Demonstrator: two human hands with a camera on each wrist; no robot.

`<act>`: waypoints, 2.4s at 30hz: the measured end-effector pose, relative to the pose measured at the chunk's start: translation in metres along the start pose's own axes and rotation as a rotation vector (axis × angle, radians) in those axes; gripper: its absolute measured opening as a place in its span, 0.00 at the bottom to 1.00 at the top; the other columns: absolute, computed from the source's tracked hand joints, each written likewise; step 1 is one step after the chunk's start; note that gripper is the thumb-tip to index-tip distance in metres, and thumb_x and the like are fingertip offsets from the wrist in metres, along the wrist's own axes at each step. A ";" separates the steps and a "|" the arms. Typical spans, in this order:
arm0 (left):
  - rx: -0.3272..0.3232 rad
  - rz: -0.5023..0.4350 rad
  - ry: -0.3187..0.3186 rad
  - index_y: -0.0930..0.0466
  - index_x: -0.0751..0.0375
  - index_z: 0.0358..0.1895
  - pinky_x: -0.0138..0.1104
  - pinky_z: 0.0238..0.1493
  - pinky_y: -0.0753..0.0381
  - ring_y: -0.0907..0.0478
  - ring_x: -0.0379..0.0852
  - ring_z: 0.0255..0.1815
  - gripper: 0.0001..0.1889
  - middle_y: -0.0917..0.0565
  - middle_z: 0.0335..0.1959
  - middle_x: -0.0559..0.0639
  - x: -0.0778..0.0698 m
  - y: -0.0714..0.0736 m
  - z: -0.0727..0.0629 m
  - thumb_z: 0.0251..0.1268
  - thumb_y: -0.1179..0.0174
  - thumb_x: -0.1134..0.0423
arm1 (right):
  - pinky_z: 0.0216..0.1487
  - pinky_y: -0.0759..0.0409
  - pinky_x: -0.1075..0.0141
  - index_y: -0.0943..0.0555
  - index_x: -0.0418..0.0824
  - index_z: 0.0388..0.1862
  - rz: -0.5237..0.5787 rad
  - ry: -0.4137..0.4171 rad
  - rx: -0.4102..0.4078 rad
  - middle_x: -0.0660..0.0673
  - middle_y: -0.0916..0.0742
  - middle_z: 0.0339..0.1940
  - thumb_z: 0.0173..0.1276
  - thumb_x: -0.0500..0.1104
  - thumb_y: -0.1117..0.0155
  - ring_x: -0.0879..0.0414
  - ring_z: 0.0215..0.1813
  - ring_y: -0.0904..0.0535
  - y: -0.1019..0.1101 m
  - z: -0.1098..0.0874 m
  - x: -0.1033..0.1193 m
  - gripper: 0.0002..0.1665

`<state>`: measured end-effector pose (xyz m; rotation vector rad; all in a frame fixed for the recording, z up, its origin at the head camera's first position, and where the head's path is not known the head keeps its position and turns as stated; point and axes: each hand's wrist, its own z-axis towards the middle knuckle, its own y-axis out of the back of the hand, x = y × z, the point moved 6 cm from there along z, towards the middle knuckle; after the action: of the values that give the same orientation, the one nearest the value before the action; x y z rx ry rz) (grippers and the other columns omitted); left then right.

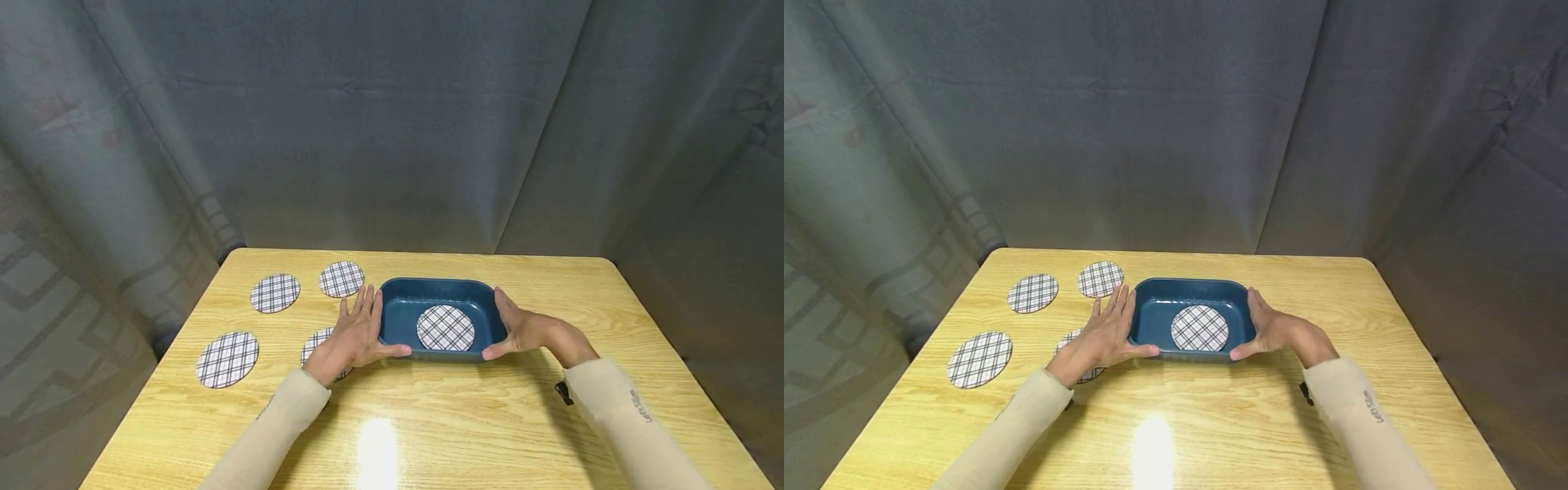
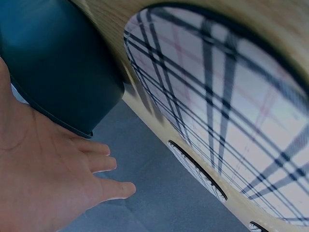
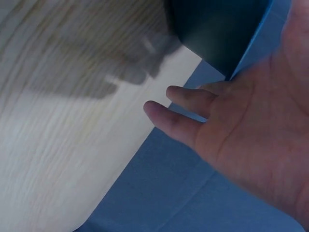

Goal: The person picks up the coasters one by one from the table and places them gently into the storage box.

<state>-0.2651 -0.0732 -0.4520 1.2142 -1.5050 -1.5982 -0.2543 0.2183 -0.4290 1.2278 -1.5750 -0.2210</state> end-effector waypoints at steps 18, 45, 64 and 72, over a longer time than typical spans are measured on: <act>0.009 -0.076 -0.013 0.65 0.62 0.81 0.61 0.77 0.63 0.68 0.56 0.82 0.64 0.66 0.82 0.60 0.003 0.001 -0.002 0.55 0.51 0.19 | 0.74 0.58 0.34 0.83 0.34 0.75 0.060 0.082 -0.046 0.29 0.73 0.77 0.54 0.55 0.20 0.29 0.79 0.70 -0.007 0.001 -0.009 0.86; -0.011 -0.094 0.205 0.62 0.72 0.79 0.69 0.72 0.60 0.62 0.70 0.80 0.42 0.57 0.79 0.74 0.085 0.021 0.022 0.79 0.66 0.40 | 0.74 0.59 0.36 0.85 0.38 0.75 0.160 0.135 -0.075 0.34 0.75 0.77 0.59 0.52 0.23 0.33 0.79 0.73 -0.011 0.005 -0.019 0.82; 0.044 -0.085 0.304 0.67 0.74 0.78 0.66 0.73 0.62 0.64 0.72 0.79 0.46 0.62 0.78 0.76 0.103 0.015 0.034 0.78 0.66 0.37 | 0.74 0.59 0.35 0.87 0.39 0.74 0.199 0.184 -0.101 0.33 0.75 0.78 0.60 0.51 0.23 0.33 0.80 0.73 -0.013 0.008 -0.022 0.82; 0.065 -0.055 0.326 0.66 0.75 0.78 0.66 0.74 0.62 0.65 0.73 0.79 0.48 0.62 0.78 0.77 0.109 0.015 0.046 0.77 0.66 0.34 | 0.74 0.60 0.34 0.86 0.39 0.75 0.186 0.188 -0.121 0.33 0.75 0.78 0.60 0.50 0.23 0.33 0.80 0.73 -0.013 0.009 -0.023 0.82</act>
<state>-0.3509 -0.1550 -0.4630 1.4829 -1.3317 -1.3156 -0.2562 0.2267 -0.4553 0.9726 -1.4790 -0.0769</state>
